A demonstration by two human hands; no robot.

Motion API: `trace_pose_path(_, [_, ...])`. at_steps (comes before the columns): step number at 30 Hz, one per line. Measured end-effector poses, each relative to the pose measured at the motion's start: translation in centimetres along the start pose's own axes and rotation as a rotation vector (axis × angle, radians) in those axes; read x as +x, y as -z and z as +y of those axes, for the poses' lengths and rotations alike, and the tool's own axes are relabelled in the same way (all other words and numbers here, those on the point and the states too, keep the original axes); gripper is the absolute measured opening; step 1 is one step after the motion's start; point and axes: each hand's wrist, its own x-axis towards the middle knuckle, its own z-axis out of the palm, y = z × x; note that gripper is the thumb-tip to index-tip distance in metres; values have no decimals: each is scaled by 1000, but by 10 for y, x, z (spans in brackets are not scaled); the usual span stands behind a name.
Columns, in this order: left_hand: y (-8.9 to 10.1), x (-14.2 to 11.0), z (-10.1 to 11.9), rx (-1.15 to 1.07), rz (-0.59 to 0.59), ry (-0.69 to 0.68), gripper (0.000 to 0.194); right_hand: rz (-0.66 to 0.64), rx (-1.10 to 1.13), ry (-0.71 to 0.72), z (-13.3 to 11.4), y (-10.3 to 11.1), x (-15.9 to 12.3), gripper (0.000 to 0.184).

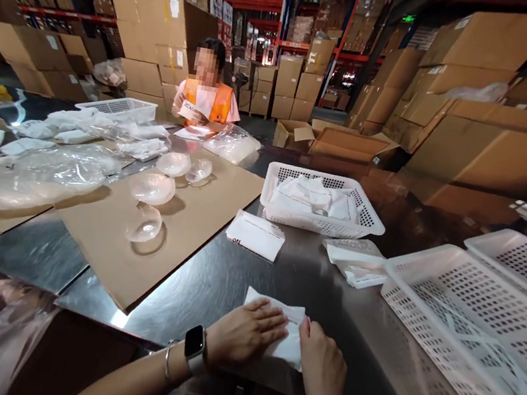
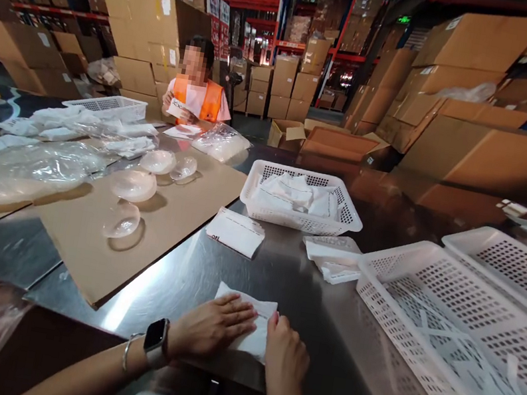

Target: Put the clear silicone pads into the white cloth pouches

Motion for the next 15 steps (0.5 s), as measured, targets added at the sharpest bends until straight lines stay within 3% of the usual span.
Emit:
trace_pose_path(4, [3, -9, -6, -66, -53, -26, 55, -60, -46, -78, 18, 13, 10, 44])
trace_pose_path(7, [7, -10, -8, -42, -60, -32, 54, 192, -88, -40, 29, 17, 15, 47])
trace_pose_path(10, [8, -6, -7, -36, -62, -66, 50, 469, 49, 245, 21, 14, 14, 45])
trace_pose_path(13, [6, -4, -8, -138, -71, -57, 53, 448, 134, 618, 6, 1, 8, 46])
trace_pose_path(15, [2, -5, -12, -246, -79, 36, 67, 410, 92, 700, 4, -13, 2, 54])
